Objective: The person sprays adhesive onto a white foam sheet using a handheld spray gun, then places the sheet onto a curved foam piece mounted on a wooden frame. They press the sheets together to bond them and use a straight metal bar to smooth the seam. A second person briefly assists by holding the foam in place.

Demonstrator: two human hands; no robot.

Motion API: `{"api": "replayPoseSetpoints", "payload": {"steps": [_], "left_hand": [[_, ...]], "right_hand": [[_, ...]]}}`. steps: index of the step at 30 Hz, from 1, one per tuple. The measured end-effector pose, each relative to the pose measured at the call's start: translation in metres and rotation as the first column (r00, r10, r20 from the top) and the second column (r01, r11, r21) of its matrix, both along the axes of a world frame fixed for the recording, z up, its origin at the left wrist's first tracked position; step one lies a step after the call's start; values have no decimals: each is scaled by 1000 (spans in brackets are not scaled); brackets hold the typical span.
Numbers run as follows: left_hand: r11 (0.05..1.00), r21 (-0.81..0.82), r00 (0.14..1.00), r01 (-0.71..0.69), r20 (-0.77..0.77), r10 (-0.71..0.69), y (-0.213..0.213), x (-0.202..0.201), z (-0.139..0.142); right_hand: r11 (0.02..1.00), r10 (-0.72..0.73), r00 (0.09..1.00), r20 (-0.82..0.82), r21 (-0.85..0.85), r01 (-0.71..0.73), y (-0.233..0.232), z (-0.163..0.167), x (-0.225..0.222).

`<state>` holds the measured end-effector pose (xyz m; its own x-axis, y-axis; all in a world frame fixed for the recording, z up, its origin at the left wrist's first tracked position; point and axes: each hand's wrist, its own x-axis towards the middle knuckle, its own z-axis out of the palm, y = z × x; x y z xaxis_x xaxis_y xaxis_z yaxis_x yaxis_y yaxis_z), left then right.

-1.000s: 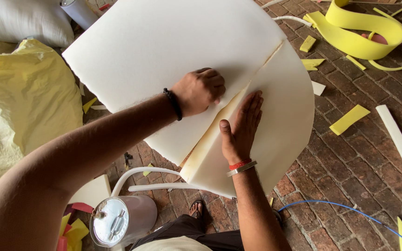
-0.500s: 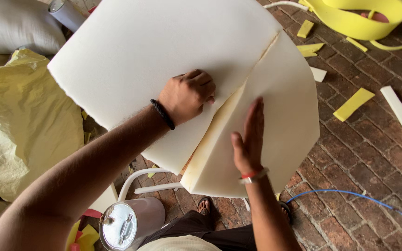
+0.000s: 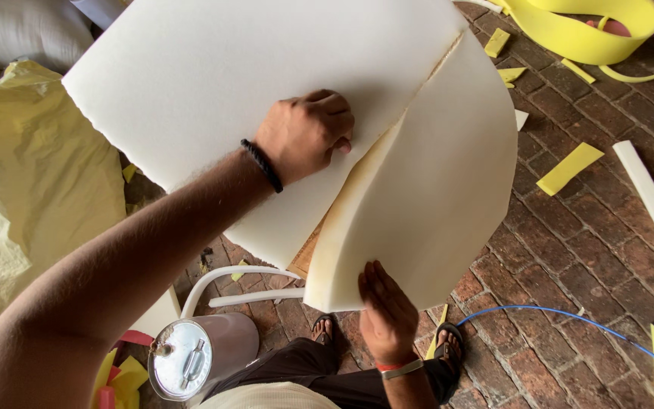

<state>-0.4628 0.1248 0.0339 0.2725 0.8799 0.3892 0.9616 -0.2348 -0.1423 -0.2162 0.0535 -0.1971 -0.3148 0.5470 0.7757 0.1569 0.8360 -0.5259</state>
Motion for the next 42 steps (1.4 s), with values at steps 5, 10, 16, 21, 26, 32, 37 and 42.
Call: {"api": "replayPoseSetpoints", "payload": {"steps": [5, 10, 16, 21, 26, 32, 37, 42], "left_hand": [[999, -37, 1000, -28, -12, 27, -1, 0, -3], [999, -18, 999, -26, -38, 26, 2, -1, -4], [997, -68, 997, -40, -62, 36, 3, -2, -7], [998, -62, 997, -7, 76, 12, 2, 8, 10], [895, -445, 969, -20, -231, -93, -24, 104, -25], [800, -420, 717, -429, -697, 18, -44, 124, -49], [788, -422, 676, -448, -737, -11, -45, 122, -42], [785, -488, 776, -381, -631, -16, -49, 109, -36]], "right_hand": [[991, 134, 990, 47, 20, -135, 25, 7, 58], [982, 173, 979, 107, -95, -163, 60, 27, 113], [991, 106, 909, 403, 30, -129, 93, 110, 166], [934, 306, 874, 378, 57, -352, 65, 103, 110], [932, 333, 765, 551, -71, -354, 30, 86, 43], [940, 322, 686, 652, -136, -313, 25, 95, 31], [937, 318, 709, 629, -96, -335, 19, 99, 30], [943, 298, 751, 589, -58, -329, 18, 106, 23]]}}
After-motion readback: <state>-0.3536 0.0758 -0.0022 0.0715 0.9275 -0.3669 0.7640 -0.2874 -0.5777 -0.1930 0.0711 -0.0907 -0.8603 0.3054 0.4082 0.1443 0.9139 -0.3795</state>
